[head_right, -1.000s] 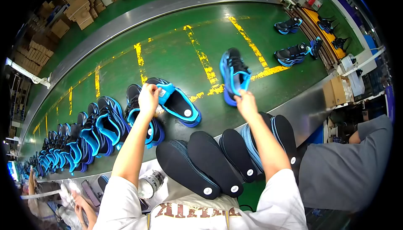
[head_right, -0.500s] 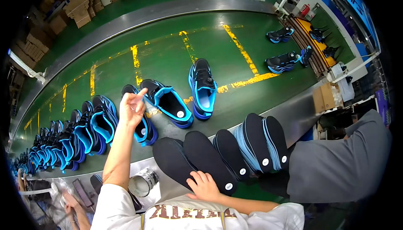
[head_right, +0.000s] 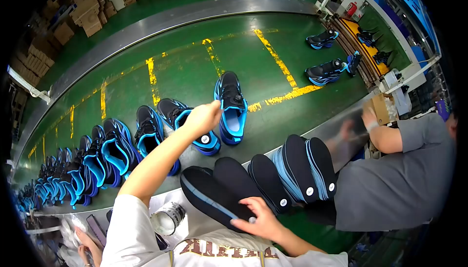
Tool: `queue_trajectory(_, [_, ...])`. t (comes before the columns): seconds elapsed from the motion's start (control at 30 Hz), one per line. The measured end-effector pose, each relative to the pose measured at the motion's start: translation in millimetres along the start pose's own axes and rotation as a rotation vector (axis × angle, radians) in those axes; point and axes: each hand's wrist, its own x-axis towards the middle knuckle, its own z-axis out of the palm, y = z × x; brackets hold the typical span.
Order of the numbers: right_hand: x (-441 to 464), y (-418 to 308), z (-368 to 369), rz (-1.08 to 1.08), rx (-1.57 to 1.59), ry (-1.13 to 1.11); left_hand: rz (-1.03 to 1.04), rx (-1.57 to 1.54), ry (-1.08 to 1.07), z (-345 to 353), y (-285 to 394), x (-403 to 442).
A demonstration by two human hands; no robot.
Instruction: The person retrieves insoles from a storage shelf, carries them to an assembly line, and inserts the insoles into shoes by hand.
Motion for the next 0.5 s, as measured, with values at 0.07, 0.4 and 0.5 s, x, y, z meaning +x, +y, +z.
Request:
queue_trajectory(0.07, [6.4, 14.5, -20.5, 0.122, 0.275, -0.009, 0.06, 0.199, -0.202, 5.4, 4.4, 11.7])
queue_trajectory(0.4, [19.4, 35.6, -21.1, -0.183, -0.376, -0.465, 0.065, 0.414, -0.125, 39.5, -10.0, 51.6])
queue_trajectory(0.5, [31.1, 23.3, -40.3, -0.344, -0.424, -0.343, 0.038, 0.332, -0.127, 37.4, -5.7, 56.0])
